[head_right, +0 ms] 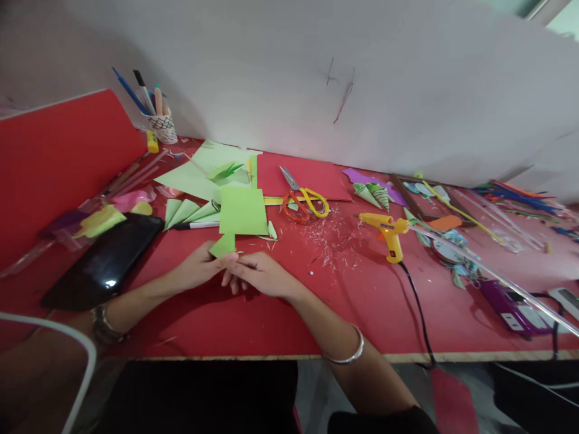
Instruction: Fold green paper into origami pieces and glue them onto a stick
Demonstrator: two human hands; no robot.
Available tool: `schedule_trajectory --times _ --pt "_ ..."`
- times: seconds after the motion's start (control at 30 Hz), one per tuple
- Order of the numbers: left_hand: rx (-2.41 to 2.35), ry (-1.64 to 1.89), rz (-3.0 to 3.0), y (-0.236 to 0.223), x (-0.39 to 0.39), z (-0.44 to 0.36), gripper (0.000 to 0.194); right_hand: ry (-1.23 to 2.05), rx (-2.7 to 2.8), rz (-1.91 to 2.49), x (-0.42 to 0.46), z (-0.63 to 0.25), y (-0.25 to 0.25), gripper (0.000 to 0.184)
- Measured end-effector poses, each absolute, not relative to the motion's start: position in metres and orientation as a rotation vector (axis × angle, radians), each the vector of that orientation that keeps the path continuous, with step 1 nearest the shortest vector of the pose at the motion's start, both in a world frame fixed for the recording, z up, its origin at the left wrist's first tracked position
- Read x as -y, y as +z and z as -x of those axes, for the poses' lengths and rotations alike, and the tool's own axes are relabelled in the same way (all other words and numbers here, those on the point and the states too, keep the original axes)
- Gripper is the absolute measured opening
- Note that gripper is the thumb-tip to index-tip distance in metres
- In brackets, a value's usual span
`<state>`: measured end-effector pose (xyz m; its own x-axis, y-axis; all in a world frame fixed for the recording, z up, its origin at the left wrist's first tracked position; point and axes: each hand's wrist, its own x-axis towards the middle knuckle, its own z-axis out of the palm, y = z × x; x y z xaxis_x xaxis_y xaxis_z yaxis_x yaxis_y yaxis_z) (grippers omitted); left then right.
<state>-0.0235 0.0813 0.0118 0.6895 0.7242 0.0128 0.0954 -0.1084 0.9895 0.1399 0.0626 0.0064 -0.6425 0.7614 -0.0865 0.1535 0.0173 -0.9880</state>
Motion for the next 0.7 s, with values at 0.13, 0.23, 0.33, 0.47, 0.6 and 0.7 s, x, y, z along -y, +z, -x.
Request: schedule_trajectory --times 0.13,0.23,0.33,0.47,0.6,0.7 --pt "-0.793 0.646 -1.682 0.0105 -0.0796 0.0240 0.043 1.622 1.844 0.986 -0.0621 -0.1399 0.0042 0.043" --pt "-0.793 0.547 -1.756 0.0088 -0.0805 0.0263 0.044 1.440 1.875 1.009 -0.0638 -0.1418 0.0034 0.046" --pt "-0.707 0.379 -1.800 0.0069 -0.0813 0.0284 0.051 1.214 1.847 1.036 -0.0653 -0.1421 0.0042 0.035" --pt "-0.657 0.282 -1.831 0.0069 -0.0817 0.0277 0.051 1.111 1.900 1.051 -0.0642 -0.1408 0.0069 0.027" --pt "-0.625 0.392 -1.872 0.0098 -0.0818 0.0239 0.042 1.264 1.845 0.994 -0.0641 -0.1408 0.0073 0.035" --pt "-0.685 0.521 -1.840 0.0121 -0.0817 0.0223 0.040 1.272 1.729 0.962 -0.0669 -0.1416 0.0055 0.038"
